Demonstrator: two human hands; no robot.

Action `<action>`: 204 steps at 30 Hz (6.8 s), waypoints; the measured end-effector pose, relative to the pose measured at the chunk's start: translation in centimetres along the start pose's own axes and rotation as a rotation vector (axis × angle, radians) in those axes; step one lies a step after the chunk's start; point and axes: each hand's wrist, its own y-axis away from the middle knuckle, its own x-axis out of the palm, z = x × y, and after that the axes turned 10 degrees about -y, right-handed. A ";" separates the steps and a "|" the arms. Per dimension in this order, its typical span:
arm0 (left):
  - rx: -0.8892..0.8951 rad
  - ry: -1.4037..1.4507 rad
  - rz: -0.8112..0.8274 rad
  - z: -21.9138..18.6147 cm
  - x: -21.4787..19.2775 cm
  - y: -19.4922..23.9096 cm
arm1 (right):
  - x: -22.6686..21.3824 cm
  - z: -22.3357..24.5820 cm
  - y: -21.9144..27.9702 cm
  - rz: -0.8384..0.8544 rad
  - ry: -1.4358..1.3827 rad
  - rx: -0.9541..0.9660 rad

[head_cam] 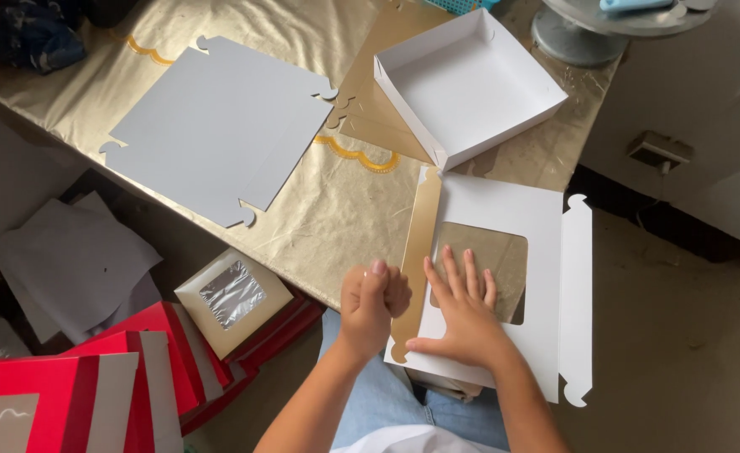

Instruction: The person sits at a table and folds the side flaps of a white cardboard box lid with a square window, pressing the tabs into place. They then align a kraft paper strip along the bottom edge of the window and press it down to secure the flap, smoothing it with their hands.

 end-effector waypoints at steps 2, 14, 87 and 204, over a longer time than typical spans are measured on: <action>-0.106 -0.089 0.006 2.2 0.0 1.2 | 0.1 0.0 -0.1 0.001 0.001 0.001; -0.138 -0.063 0.037 6.1 -0.9 2.3 | 0.0 0.2 0.1 0.035 -0.015 0.057; -0.089 -0.206 -0.364 5.4 -0.1 -4.3 | -0.3 0.7 0.0 -0.023 -0.125 0.063; -0.177 0.037 -0.327 14.3 0.5 -16.9 | 0.6 -0.4 0.1 -0.114 -0.095 -0.063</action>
